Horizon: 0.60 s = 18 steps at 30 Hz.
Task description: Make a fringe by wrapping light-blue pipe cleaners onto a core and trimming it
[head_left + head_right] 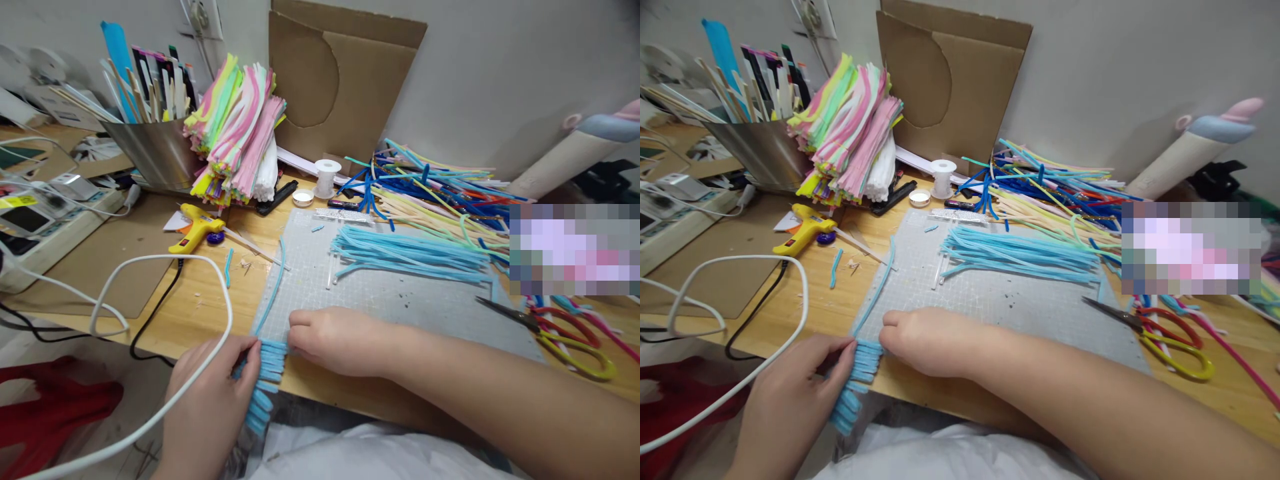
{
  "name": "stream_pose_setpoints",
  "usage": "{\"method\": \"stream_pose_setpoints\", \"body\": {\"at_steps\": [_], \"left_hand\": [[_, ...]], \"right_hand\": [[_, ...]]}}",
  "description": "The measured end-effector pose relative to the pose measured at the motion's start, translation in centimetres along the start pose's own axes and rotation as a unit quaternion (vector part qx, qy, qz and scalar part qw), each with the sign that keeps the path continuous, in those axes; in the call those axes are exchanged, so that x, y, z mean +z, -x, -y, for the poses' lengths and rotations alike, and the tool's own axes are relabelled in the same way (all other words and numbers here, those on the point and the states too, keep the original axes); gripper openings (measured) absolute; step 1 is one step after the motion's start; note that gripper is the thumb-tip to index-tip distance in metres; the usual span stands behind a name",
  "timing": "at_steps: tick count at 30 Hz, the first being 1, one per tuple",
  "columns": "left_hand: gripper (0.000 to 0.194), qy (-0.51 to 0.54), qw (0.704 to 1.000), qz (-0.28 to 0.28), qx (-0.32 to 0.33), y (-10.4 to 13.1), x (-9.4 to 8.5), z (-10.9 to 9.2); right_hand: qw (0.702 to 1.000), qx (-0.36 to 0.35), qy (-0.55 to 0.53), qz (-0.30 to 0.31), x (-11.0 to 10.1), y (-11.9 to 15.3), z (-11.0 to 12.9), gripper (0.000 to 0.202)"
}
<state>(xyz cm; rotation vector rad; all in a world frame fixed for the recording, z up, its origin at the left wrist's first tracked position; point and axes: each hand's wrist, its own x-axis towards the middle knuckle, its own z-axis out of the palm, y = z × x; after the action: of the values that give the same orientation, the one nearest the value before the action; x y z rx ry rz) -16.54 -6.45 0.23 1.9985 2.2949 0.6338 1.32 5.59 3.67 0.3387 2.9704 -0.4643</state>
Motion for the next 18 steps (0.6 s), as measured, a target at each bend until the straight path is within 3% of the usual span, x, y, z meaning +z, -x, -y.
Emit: {"method": "stream_pose_setpoints", "body": {"at_steps": [8, 18], "left_hand": [[0.019, 0.002, 1.000, 0.007, -0.005, 0.1, -0.2, -0.1], [0.019, 0.010, 1.000, 0.011, -0.014, 0.2, -0.2, -0.1]], "right_hand": [[0.986, -0.113, 0.122, 0.018, -1.0, 0.0, 0.5, 0.024], [0.974, -0.177, 0.142, 0.002, -1.1, -1.6, -1.1, 0.021]]}}
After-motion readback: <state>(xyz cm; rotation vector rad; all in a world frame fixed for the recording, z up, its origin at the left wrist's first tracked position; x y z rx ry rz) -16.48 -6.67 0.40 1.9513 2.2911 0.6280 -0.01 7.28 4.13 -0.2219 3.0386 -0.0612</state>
